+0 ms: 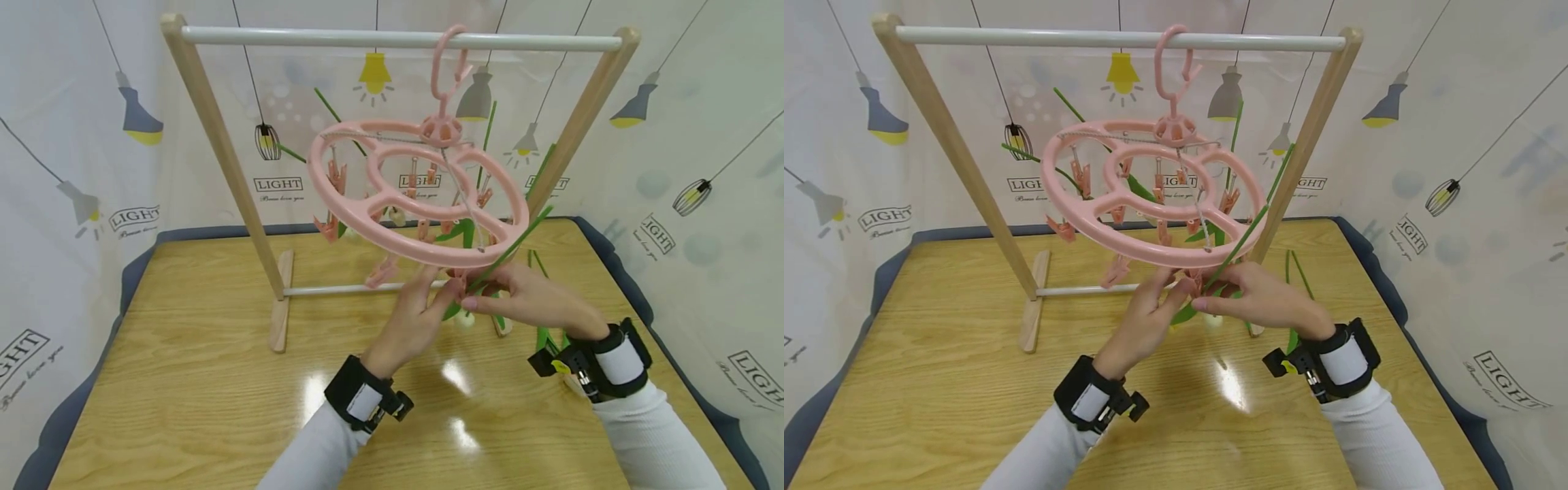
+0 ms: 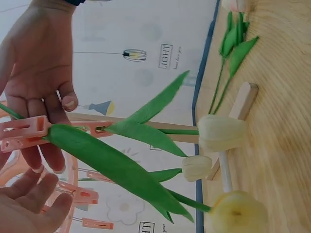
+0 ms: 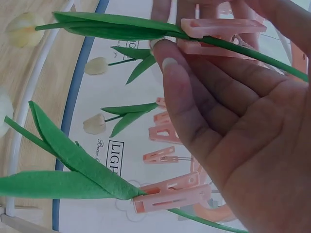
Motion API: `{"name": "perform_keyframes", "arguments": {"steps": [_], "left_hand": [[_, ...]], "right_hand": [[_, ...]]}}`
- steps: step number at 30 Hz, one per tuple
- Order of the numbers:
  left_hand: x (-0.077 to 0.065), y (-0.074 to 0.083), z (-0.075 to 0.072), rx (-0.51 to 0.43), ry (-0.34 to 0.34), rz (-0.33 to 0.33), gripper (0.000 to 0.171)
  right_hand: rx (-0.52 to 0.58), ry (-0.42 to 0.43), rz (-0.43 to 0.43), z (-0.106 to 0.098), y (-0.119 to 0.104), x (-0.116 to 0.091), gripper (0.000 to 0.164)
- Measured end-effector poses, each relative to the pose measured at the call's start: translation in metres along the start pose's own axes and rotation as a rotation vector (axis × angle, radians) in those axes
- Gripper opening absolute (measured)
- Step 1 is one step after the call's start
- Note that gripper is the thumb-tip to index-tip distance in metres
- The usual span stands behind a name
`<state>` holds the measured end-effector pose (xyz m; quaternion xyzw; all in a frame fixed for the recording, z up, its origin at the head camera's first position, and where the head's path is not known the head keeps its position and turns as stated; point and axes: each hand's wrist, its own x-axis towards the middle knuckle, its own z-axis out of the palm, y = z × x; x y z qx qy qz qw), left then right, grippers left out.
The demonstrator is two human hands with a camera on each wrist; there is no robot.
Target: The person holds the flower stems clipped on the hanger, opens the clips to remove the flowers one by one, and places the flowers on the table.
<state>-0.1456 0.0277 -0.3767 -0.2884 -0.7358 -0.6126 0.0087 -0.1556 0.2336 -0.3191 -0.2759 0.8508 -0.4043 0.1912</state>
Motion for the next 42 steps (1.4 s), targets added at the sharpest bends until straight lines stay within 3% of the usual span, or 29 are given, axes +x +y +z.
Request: {"name": "perform_keyframes", "arguments": {"steps": [4,11,20,29,34,42], "left_hand": [[0.001,0.004,-0.002,-0.038,0.057,0.046,0.042],[-0.001,0.012,-0.004,-0.033,0.053,0.050,0.039],[-0.005,0.015,-0.011,0.026,0.093,0.111,0.029],[-0.008,0.014,-0.022,0.076,0.083,0.058,0.029],[-0.010,0.014,-0.028,0.117,0.033,0.020,0.034],[-0.012,0.015,-0.031,0.145,0.036,0.004,0.034]], "right_hand": [[-0.023,0.006,-0.039,0.004,-0.001,0.002,0.030],[-0.084,-0.015,-0.082,0.012,-0.003,0.006,0.044],[-0.143,-0.029,-0.123,0.014,-0.005,0.007,0.035],[-0.152,0.056,-0.078,0.009,0.000,0.002,0.032],[-0.163,0.110,-0.064,0.003,-0.001,-0.003,0.031],[-0.145,0.119,-0.062,-0.001,-0.002,-0.004,0.025]]}}
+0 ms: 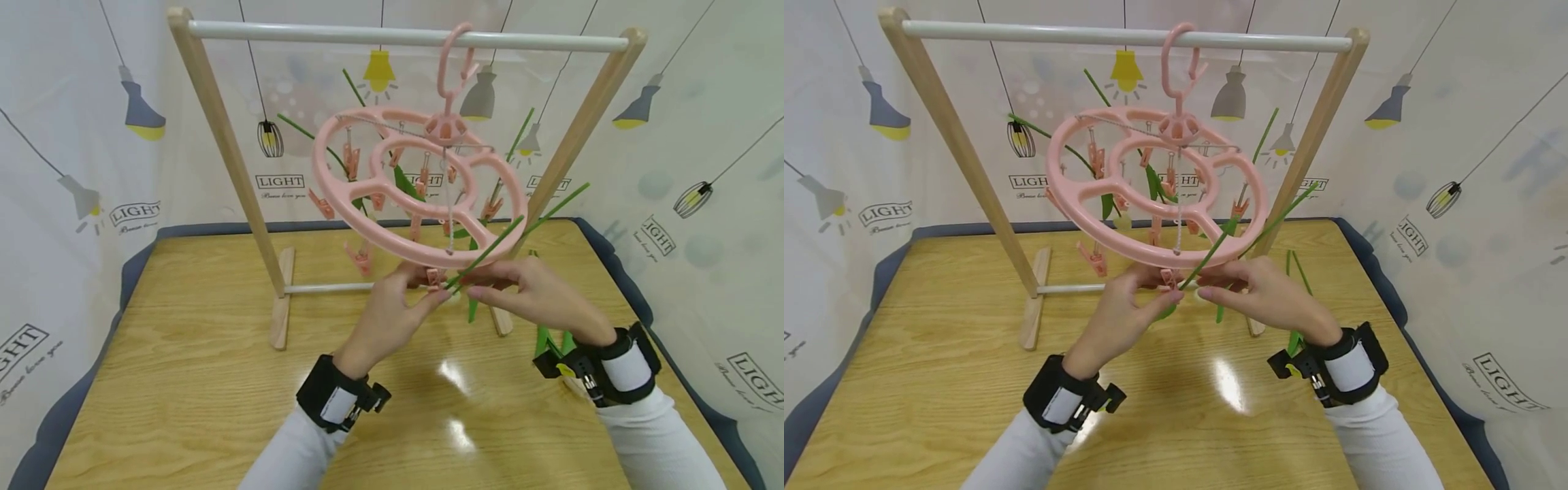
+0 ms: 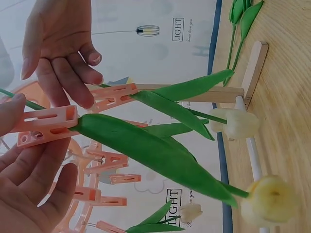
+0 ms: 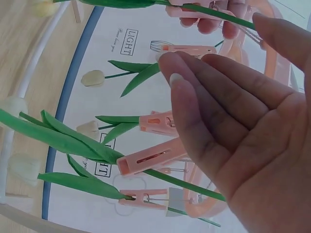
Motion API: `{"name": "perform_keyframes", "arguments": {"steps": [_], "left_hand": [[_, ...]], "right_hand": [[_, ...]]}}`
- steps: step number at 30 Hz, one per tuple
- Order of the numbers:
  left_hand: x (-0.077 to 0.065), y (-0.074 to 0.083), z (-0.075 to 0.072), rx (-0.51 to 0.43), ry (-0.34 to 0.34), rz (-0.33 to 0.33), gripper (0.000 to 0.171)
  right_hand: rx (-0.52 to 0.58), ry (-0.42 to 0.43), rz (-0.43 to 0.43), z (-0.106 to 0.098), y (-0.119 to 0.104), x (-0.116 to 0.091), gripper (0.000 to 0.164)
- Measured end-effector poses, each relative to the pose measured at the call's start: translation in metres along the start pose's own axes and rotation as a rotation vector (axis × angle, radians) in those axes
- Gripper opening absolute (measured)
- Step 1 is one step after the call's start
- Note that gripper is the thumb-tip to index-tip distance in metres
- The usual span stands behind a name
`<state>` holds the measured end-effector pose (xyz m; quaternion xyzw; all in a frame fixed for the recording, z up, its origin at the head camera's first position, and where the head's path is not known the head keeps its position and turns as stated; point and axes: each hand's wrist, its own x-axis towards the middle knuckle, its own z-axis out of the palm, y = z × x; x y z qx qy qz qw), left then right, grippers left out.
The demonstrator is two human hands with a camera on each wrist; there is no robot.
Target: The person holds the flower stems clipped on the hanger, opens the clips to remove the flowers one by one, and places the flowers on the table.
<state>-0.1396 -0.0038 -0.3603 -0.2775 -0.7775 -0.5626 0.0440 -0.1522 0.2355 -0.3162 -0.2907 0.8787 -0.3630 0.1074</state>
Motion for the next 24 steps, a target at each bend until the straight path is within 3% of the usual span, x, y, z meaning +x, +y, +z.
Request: {"name": "perform_keyframes", "arguments": {"steps": [6,13,24], "left_hand": [[0.000,-0.001,0.001,0.044,0.044,0.067,0.038],[0.001,-0.004,0.003,0.041,0.137,0.151,0.039],[0.003,-0.003,0.005,0.027,0.193,0.173,0.031]], "right_hand": [[0.069,0.026,-0.035,0.006,-0.004,0.001,0.024],[0.041,0.153,-0.173,0.017,-0.006,0.005,0.020],[0.079,0.340,-0.272,0.030,-0.004,0.009,0.014]]}}
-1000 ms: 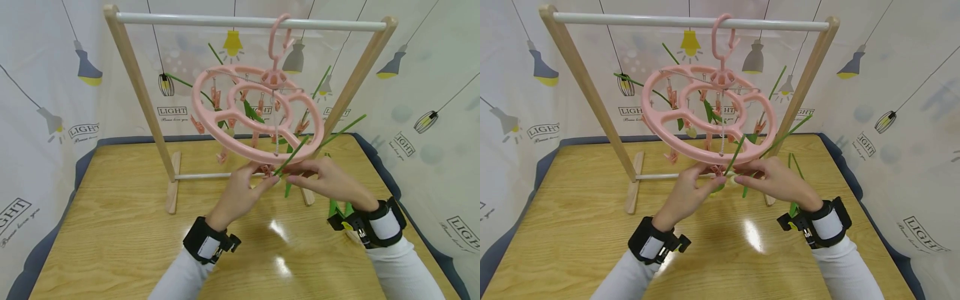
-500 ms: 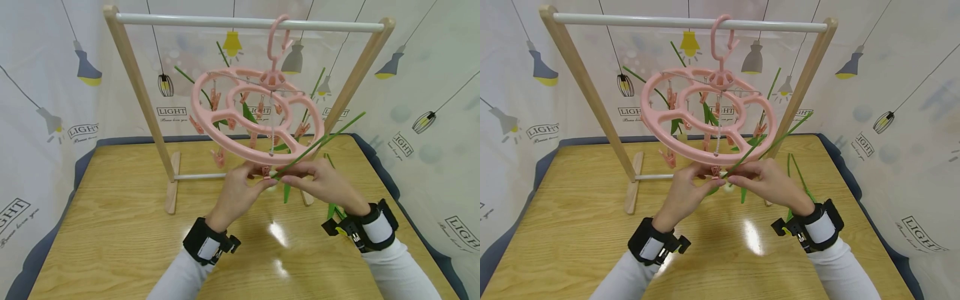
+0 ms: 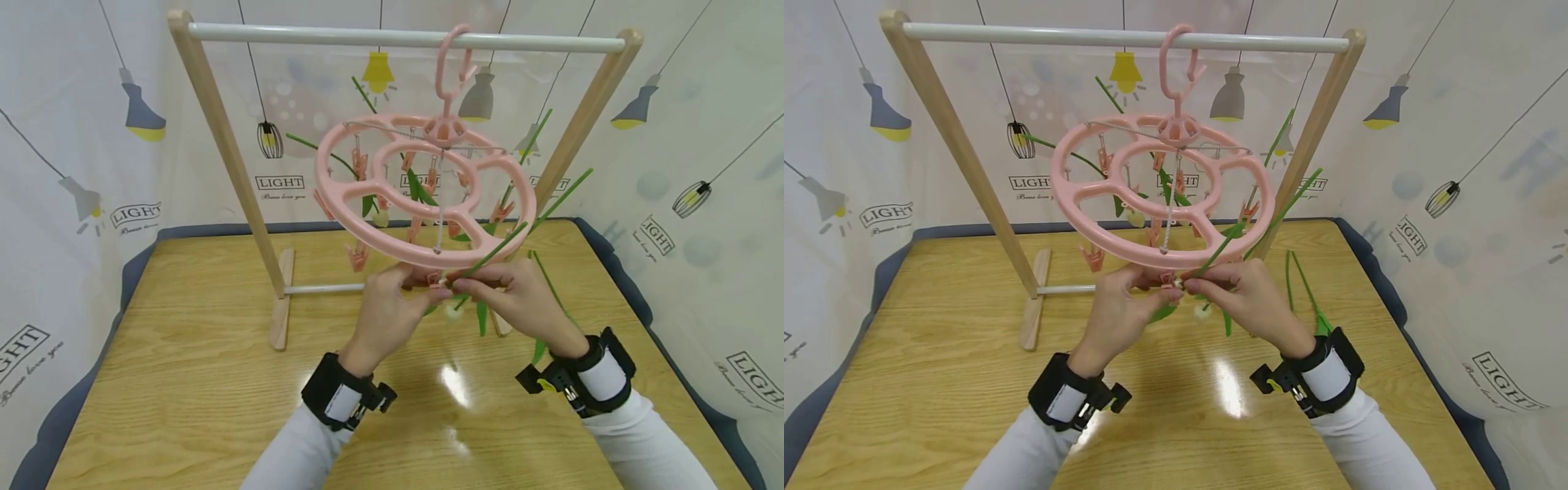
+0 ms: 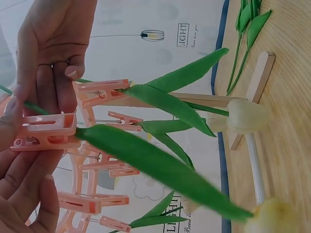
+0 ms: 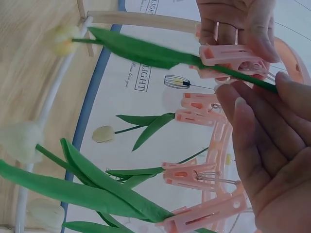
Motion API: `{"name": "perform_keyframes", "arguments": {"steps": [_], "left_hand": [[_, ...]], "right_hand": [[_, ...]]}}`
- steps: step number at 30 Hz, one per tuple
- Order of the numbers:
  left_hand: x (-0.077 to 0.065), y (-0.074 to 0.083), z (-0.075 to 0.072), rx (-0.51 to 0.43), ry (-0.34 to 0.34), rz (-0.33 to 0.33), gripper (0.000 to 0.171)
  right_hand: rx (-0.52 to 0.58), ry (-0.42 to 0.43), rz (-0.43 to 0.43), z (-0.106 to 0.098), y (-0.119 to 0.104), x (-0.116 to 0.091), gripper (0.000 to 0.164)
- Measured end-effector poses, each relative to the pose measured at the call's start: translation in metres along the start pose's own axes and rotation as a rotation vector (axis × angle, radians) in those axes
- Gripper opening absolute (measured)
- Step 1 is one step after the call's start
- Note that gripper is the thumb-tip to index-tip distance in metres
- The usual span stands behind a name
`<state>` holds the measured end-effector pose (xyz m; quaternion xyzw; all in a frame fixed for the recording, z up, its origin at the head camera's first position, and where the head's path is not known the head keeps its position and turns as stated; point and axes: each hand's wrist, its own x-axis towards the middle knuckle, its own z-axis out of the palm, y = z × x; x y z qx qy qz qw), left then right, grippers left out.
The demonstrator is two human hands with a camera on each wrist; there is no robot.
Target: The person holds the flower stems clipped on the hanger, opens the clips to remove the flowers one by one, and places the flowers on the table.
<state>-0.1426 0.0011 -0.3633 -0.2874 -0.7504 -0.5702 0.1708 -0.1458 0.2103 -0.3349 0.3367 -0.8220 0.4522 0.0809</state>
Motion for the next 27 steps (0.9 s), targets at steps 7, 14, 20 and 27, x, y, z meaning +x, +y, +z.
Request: {"name": "perform_keyframes", "arguments": {"steps": [7,14,20,27], "left_hand": [[0.002,-0.001,0.002,-0.041,0.028,0.013,0.024],[0.002,-0.002,0.001,-0.019,0.054,0.000,0.018],[-0.001,-0.006,0.000,-0.006,0.055,-0.066,0.019],[-0.003,-0.009,-0.001,0.032,0.058,-0.116,0.025]], "right_hand": [[-0.008,0.041,-0.029,0.002,0.003,-0.001,0.016],[-0.036,0.011,-0.035,0.000,0.004,-0.005,0.017],[0.024,-0.049,-0.007,-0.008,0.011,-0.009,0.017],[0.060,-0.018,0.005,-0.017,0.016,-0.011,0.018]]}}
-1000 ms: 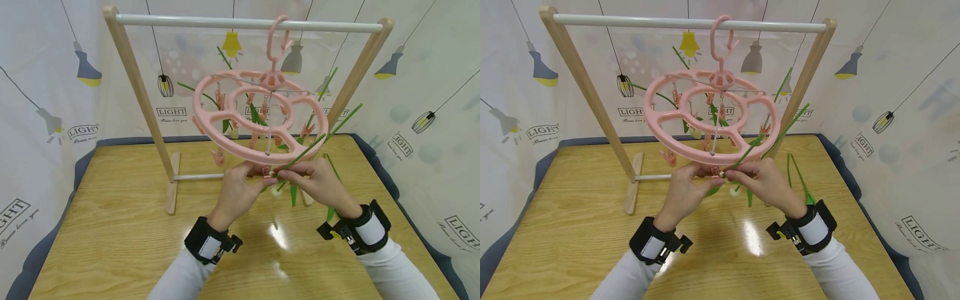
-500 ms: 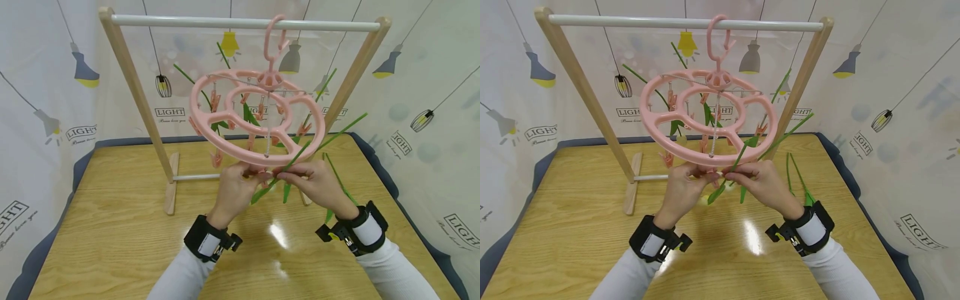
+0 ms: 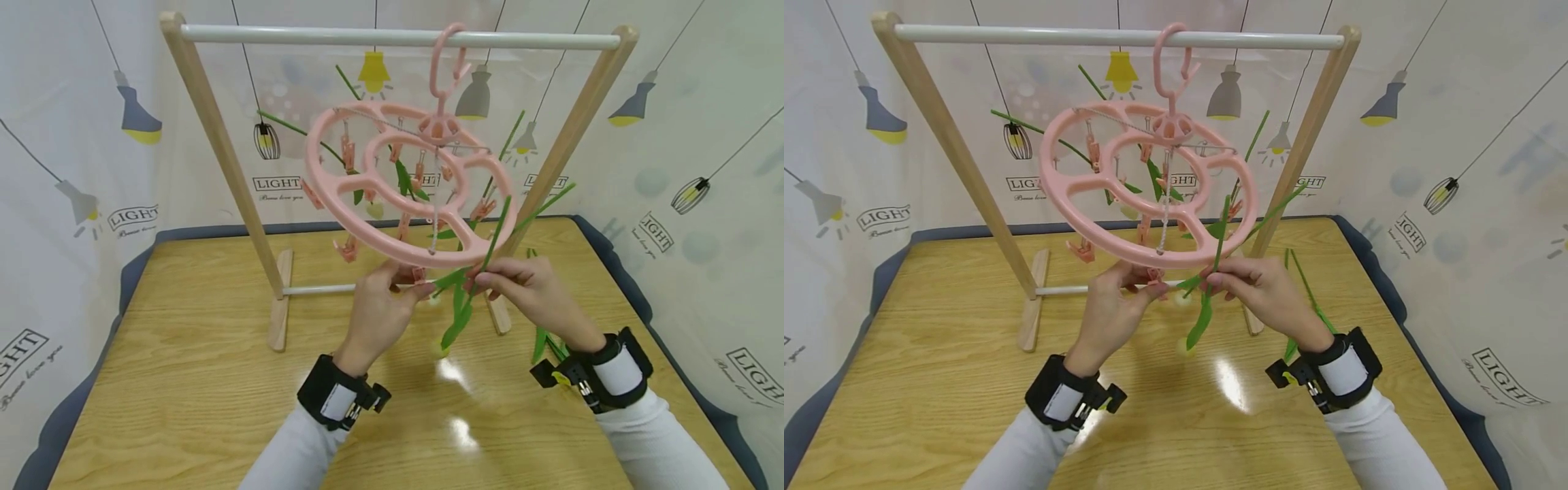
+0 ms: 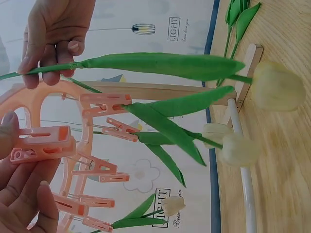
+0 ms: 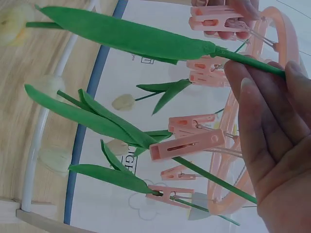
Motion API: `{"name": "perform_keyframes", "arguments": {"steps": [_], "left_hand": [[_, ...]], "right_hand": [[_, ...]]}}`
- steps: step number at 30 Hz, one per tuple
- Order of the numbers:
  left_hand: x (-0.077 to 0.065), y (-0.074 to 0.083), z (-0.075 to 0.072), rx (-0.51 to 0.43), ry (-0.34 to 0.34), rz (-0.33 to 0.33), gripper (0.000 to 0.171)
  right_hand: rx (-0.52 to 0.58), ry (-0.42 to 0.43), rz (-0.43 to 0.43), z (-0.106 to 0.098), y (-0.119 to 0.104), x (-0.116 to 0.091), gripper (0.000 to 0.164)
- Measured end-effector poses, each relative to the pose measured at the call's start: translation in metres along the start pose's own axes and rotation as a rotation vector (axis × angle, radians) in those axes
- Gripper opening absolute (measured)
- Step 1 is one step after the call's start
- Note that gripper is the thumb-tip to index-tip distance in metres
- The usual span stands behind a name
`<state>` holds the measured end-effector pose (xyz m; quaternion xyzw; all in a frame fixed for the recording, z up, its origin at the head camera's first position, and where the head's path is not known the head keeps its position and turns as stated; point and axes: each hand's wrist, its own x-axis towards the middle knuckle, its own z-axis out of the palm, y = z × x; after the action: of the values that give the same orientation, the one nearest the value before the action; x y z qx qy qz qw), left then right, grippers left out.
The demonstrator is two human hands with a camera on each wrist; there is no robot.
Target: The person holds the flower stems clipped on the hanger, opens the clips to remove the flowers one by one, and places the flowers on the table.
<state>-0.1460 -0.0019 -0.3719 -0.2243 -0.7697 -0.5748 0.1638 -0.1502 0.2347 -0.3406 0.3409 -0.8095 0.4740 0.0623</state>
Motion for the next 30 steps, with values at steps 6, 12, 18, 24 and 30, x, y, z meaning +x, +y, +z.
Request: {"name": "perform_keyframes", "arguments": {"steps": [6,12,18,24,30], "left_hand": [[-0.001,0.000,-0.001,0.027,-0.004,-0.002,0.028],[-0.001,0.001,-0.003,-0.026,-0.005,-0.025,0.024],[-0.002,0.000,-0.005,-0.033,0.001,-0.044,0.022],[-0.002,-0.001,-0.006,-0.026,0.003,-0.040,0.022],[-0.003,-0.002,-0.006,-0.018,0.005,-0.026,0.023]], "right_hand": [[0.000,-0.006,0.034,-0.002,-0.002,0.001,0.017],[0.005,-0.017,0.047,-0.002,-0.004,0.001,0.017],[0.032,0.018,0.032,-0.003,-0.004,-0.002,0.016],[0.136,0.086,-0.039,-0.011,-0.007,-0.001,0.014],[0.050,0.167,-0.029,-0.026,-0.016,-0.003,0.014]]}}
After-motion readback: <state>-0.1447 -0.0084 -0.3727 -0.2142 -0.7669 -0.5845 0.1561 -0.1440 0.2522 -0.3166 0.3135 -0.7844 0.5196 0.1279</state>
